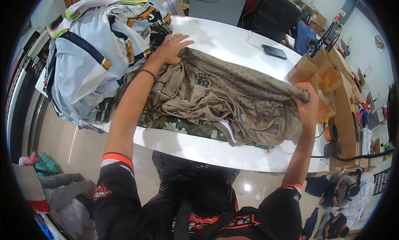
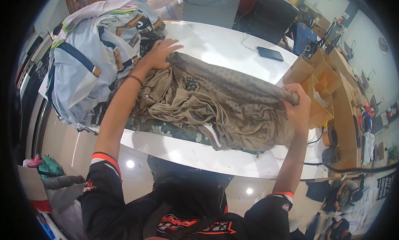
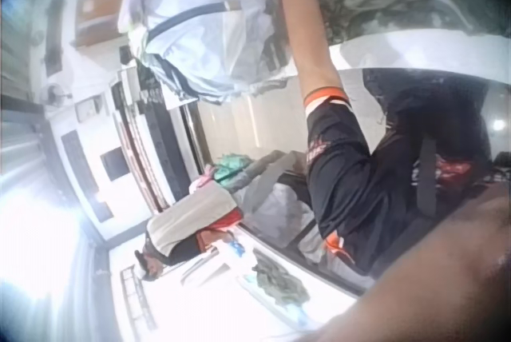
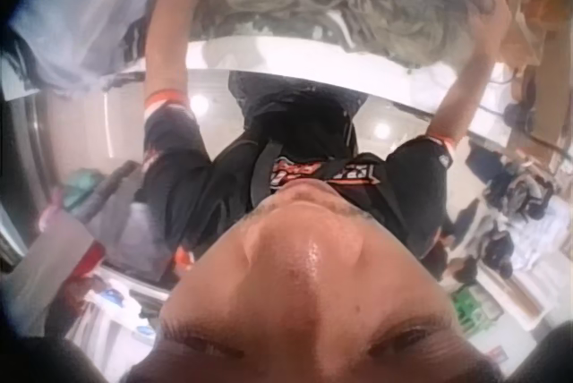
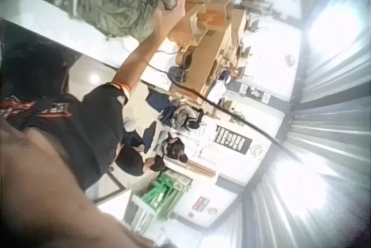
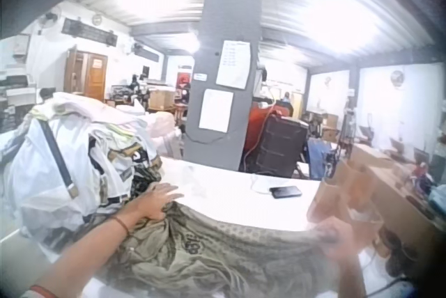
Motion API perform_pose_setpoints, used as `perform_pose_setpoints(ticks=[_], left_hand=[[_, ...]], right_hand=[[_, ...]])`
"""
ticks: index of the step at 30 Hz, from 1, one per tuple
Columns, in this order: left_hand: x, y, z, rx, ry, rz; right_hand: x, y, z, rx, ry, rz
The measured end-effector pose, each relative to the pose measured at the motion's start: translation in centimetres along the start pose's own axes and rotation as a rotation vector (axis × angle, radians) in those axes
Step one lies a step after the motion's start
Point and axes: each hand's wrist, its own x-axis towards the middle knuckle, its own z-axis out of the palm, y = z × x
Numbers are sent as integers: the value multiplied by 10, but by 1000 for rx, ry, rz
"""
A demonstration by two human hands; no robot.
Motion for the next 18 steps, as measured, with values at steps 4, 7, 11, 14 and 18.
perform_pose_setpoints(ticks=[4,7,11,14,18], left_hand=[[10,-9,-4,-191,-192,-125],[-1,-38,-9,-170,-133,-87],[-4,-60,-53,-183,301,35],[-10,-36,-116,-300,377,-326],[-24,43,-229,-583,482,-495]], right_hand=[[-27,1,-10,194,265,-113],[-31,9,-15,102,416,-120],[-6,17,-30,111,507,-93],[11,20,-70,100,636,-113],[40,18,-119,69,752,-187]])
